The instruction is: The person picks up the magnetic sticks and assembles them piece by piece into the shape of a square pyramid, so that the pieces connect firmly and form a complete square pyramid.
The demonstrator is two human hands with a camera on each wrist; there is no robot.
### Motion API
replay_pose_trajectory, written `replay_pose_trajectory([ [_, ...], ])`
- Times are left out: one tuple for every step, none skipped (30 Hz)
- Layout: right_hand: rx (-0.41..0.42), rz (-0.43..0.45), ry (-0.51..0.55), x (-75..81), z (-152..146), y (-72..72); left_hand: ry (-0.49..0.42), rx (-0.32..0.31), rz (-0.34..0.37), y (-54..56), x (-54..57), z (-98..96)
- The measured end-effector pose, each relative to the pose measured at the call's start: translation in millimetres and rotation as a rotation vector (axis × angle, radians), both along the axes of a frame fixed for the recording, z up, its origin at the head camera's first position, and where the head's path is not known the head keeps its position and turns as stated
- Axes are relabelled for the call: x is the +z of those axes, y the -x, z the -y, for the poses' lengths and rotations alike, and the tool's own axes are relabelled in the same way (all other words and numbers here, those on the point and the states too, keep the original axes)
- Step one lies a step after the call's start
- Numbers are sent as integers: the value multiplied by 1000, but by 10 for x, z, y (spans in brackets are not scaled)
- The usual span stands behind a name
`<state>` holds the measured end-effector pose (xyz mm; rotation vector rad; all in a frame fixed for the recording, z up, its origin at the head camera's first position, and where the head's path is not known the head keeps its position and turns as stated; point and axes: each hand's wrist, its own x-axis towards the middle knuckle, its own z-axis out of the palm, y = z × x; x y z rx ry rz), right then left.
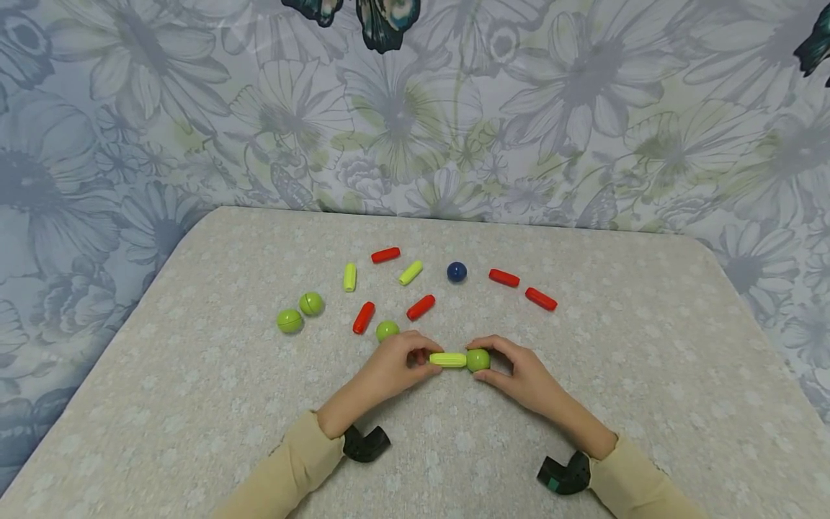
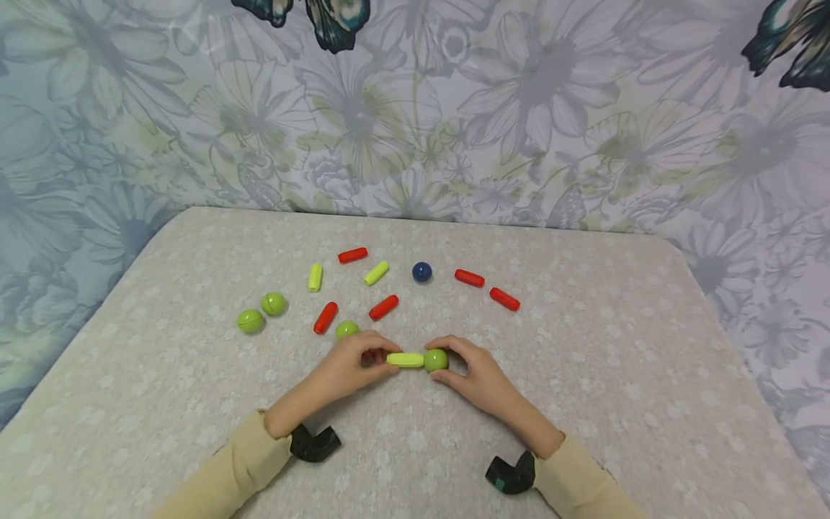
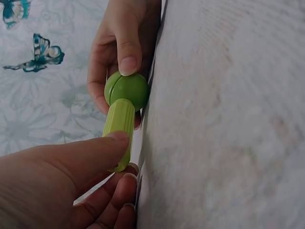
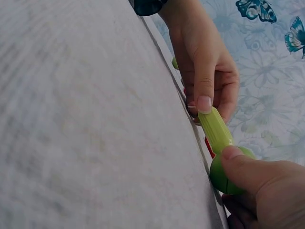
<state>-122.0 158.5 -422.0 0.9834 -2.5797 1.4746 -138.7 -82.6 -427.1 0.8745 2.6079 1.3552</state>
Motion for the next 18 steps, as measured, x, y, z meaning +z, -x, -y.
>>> replay_pose_trajectory([
  [-1, 2, 0, 8, 4, -3, -1, -2, 4, -1, 3, 5],
  [-1, 2, -1, 11, 4, -3, -4, -4, 8, -2, 9, 11],
  [-1, -2, 2, -12, -5, 4, -12, -9, 9, -4, 13, 18],
  [-2, -1, 2, -64, -16, 22, -17, -12, 13, -7, 16, 27],
  [-3, -1, 4, -117, -28, 39, -22, -15, 19, -11, 22, 36],
  [-3, 0, 6, -166, -42, 56, -23, -15, 26, -13, 23, 45],
  [-1, 3, 8, -213, -55, 73, -25, -17, 34, -15, 28, 54],
  [0, 8, 10, -224, -61, 76, -28, -20, 36, -18, 35, 60],
  [1, 16, 13, -231, -66, 79, -30, -21, 40, -20, 40, 67],
  [2, 27, 14, -235, -71, 81, -29, -20, 45, -24, 49, 75],
  [4, 32, 16, -234, -74, 79, -29, -18, 47, -27, 59, 83],
  [5, 35, 17, -234, -78, 80, -30, -15, 51, -29, 68, 94],
  [6, 40, 18, -230, -80, 78, -29, -10, 55, -31, 80, 108],
  [5, 43, 18, -223, -81, 76, -31, -7, 56, -33, 94, 125],
  [5, 43, 16, -220, -83, 76, -28, -2, 63, -33, 110, 148],
  [4, 45, 14, -217, -83, 76, -26, 1, 63, -32, 128, 175],
  [3, 47, 11, -214, -82, 77, -23, 2, 65, -26, 142, 209],
  [3, 49, 10, -213, -82, 78, -26, 5, 64, -20, 163, 246],
])
